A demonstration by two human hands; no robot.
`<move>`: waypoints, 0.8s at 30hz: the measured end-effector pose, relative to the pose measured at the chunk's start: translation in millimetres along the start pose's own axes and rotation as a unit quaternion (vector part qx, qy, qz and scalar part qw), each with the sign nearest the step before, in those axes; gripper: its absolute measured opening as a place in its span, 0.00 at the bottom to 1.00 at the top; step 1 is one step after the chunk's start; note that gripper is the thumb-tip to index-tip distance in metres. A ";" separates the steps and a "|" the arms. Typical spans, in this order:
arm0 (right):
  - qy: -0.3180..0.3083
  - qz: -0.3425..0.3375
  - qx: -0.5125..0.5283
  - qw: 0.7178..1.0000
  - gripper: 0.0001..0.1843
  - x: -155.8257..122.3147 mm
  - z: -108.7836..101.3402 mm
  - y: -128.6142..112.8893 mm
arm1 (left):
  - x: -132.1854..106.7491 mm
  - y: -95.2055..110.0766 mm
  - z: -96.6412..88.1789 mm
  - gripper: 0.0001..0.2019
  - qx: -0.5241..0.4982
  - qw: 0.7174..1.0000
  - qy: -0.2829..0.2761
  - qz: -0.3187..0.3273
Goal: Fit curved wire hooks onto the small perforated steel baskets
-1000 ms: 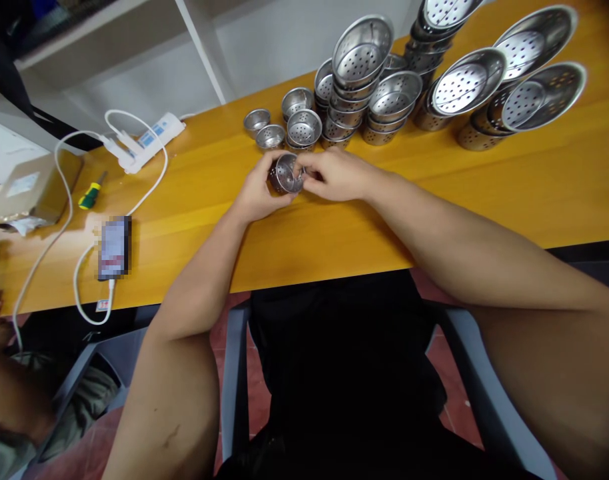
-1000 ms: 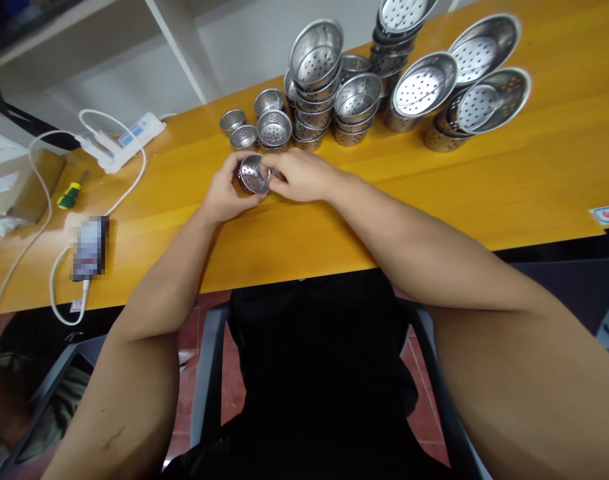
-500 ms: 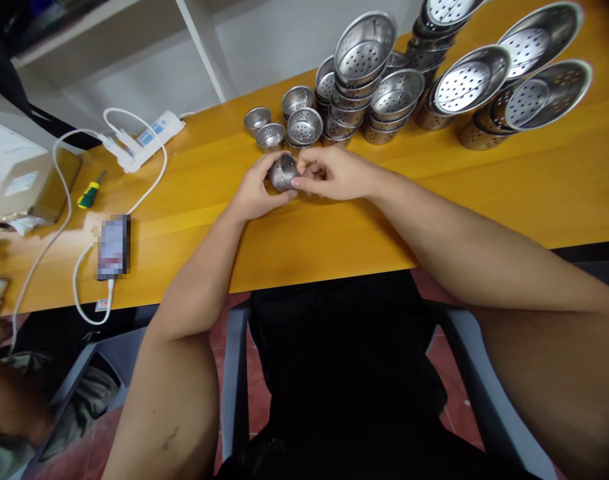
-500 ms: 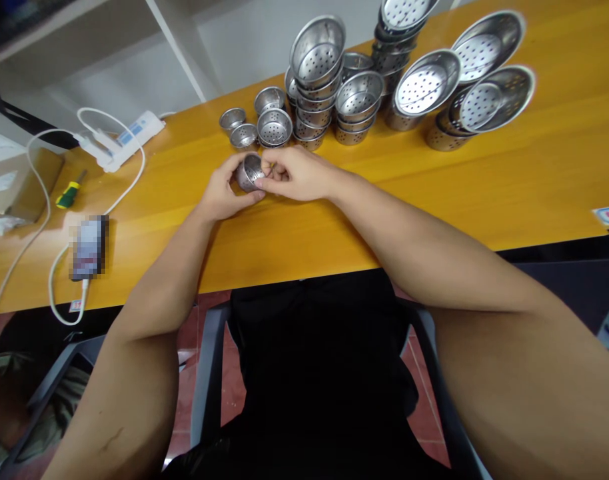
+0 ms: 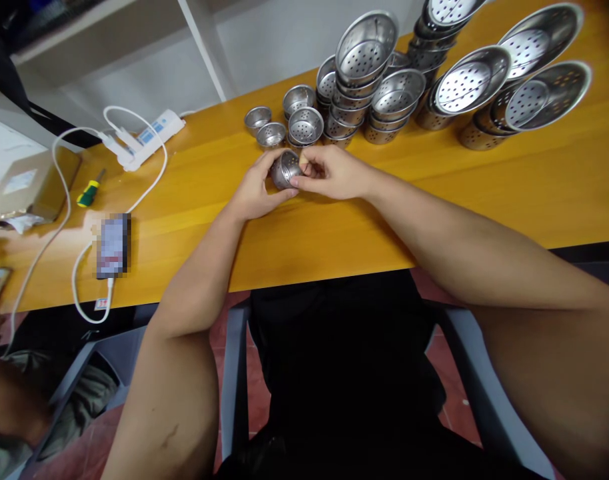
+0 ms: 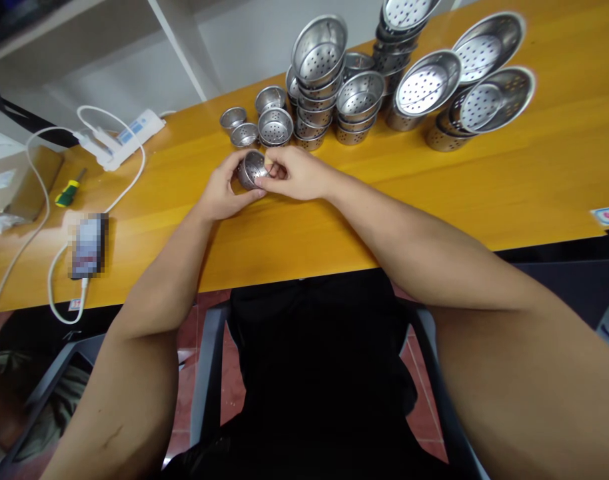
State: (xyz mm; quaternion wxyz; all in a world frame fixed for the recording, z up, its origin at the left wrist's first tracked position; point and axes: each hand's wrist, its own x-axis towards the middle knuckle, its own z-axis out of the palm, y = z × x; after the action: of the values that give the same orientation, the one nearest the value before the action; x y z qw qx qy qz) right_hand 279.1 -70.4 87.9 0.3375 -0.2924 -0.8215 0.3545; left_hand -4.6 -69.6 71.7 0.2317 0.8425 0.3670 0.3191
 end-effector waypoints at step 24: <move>-0.050 0.030 0.128 0.990 0.47 -1.4 -10.8 4.2 | -2.9 -9.0 3.1 0.63 -0.042 0.999 -0.011 -0.028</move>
State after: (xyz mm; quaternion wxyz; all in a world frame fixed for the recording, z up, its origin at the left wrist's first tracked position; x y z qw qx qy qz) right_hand 289.2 -64.8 89.7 0.3197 -0.2530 -0.7759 0.4814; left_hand -8.1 -66.6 62.9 0.2794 0.8252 0.3738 0.3180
